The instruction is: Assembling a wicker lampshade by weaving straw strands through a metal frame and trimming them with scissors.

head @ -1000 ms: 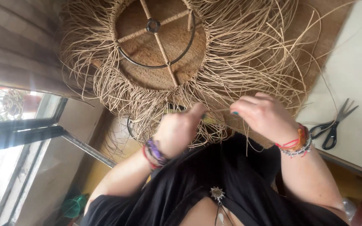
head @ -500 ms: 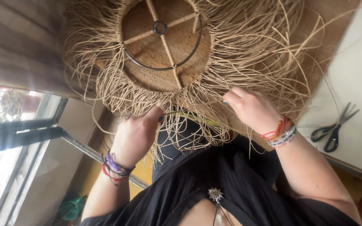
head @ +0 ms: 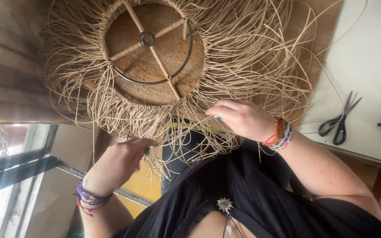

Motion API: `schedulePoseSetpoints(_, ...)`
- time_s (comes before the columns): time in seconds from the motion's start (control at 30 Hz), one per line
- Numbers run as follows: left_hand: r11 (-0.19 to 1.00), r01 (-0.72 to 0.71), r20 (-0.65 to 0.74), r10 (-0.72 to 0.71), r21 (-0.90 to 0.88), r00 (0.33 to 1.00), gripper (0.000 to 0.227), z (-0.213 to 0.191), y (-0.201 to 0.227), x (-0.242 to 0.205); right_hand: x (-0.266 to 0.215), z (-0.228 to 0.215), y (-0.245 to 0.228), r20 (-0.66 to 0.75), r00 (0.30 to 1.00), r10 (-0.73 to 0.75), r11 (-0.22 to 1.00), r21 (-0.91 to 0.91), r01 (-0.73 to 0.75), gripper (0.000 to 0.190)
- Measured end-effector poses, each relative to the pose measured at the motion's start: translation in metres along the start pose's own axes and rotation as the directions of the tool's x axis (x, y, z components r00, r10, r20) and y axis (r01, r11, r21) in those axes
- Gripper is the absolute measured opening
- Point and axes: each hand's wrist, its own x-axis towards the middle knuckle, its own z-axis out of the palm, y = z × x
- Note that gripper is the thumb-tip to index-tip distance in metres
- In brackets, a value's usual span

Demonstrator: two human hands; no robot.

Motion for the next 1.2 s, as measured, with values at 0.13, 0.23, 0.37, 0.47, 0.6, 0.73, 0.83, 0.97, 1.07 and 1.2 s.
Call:
schedulePoseSetpoints(0.13, 0.988, -0.079, -0.603, 0.145, 0.134, 0.785, 0.040, 0.000, 0.008, -0.013, 0.049, 0.005, -0.014, -0.235, 0.971, -0.036, 0.977, 0.198, 0.084, 0.025)
schedulePoseSetpoints(0.23, 0.952, -0.067, -0.881, 0.303, 0.299, 0.363, 0.039, 0.029, -0.006, -0.016, 0.103, 0.011, -0.021, -0.329, 0.941, 0.077, 0.939, 0.342, 0.043, 0.028)
schedulePoseSetpoints(0.37, 0.966, -0.215, -0.617, 0.081, -0.147, 0.782, 0.029, 0.006, 0.019, 0.028, 0.154, 0.049, -0.004, -0.420, 0.885, 0.200, 0.962, 0.256, -0.096, 0.028)
schedulePoseSetpoints(0.47, 0.539, -0.289, -0.398, -0.095, -0.791, 0.912, 0.056, 0.048, -0.053, 0.104, 0.166, 0.076, 0.003, -0.458, 0.862, 0.217, 0.925, -0.186, -0.332, 0.013)
schedulePoseSetpoints(0.6, -0.287, -0.589, -0.586, -0.106, -0.755, 0.803, 0.077, 0.065, -0.085, 0.162, 0.169, 0.075, -0.005, -0.391, 0.876, 0.283, 0.866, -0.289, -0.409, 0.003)
schedulePoseSetpoints(0.73, -0.289, -0.593, -0.593, -0.099, -0.751, 0.799, 0.018, 0.070, -0.086, 0.163, 0.151, 0.070, -0.024, -0.381, 0.842, 0.383, 0.907, -0.017, -0.420, 0.030)
schedulePoseSetpoints(0.83, -0.218, -0.559, -0.520, -0.213, -0.800, 0.827, 0.025, 0.097, -0.091, 0.147, 0.128, 0.078, -0.037, -0.396, 0.802, 0.447, 0.851, 0.466, -0.244, 0.056)
schedulePoseSetpoints(0.97, -0.044, -0.620, -0.601, -0.206, -0.783, 0.772, 0.046, 0.130, -0.070, 0.110, 0.093, 0.105, -0.036, -0.174, 0.775, 0.608, 0.381, 0.920, -0.093, 0.029)
schedulePoseSetpoints(1.07, 0.761, -0.577, -0.732, 0.208, -0.295, 0.649, 0.037, 0.101, -0.041, 0.071, 0.098, 0.090, -0.037, -0.053, 0.866, 0.496, 0.498, 0.835, -0.234, 0.029)
schedulePoseSetpoints(1.2, 0.791, -0.559, -0.716, 0.540, 0.251, 0.443, 0.019, 0.054, -0.037, 0.087, 0.099, 0.077, -0.038, -0.172, 0.956, 0.239, 0.797, 0.597, -0.092, 0.043)
